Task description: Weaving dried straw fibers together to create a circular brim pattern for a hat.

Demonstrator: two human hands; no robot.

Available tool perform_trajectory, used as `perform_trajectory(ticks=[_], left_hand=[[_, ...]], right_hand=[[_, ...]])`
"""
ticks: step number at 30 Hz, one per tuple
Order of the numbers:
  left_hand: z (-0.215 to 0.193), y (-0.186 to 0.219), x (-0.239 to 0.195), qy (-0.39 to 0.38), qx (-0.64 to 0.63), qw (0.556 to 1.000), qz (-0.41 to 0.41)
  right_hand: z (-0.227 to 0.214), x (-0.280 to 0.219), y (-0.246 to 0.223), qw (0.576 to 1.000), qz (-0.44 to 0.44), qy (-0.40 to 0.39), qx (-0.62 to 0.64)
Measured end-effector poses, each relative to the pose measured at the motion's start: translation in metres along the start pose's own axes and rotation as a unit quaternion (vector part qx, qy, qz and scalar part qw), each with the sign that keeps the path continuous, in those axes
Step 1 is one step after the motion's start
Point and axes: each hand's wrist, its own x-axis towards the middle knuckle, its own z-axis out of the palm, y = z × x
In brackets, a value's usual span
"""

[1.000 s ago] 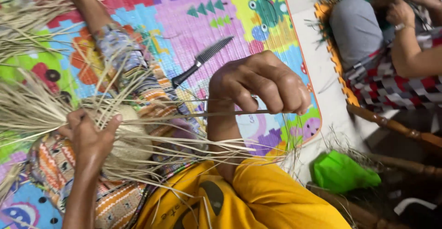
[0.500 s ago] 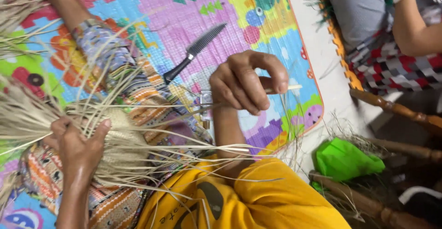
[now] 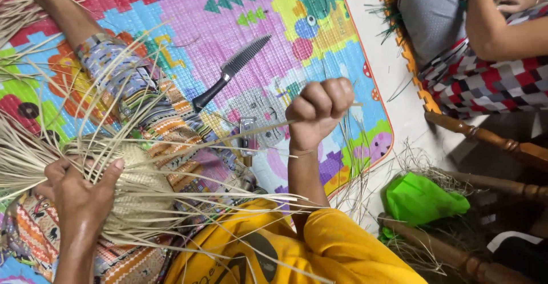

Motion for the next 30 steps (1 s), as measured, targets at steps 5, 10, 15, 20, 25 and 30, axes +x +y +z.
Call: perform_trajectory(ticks=[5,10,15,20,25,30], left_hand=[[-0.001,0.001,-0.002,0.004,-0.013,1.000,-0.016],[-0.001,0.005,-0.001,0.004,-0.006,1.000,-0.023],[-0.001,0.007,-0.001,0.008,-0.022,0.999,-0.036],[0.004,-0.008,0.005,0.015,0.005,1.000,0.016],[0.011,-0.024,-0.001,0.082,-0.056,0.991,0.085],[0.026,-0.031,0.015,0.083,0.016,0.989,0.124]], right_hand=[[-0.004,-0.015,-0.013,0.993,-0.014,0.120,-0.009],[-0.004,-0.015,-0.014,0.991,-0.003,0.131,-0.009],[-0.001,-0.014,-0.009,0.991,-0.008,0.128,0.030],[-0.007,-0.008,-0.015,0.992,0.007,0.071,0.100],[-0.100,-0.004,-0.049,0.980,0.172,-0.029,0.092],[-0.148,-0.054,0.035,0.665,0.332,0.101,-0.661]])
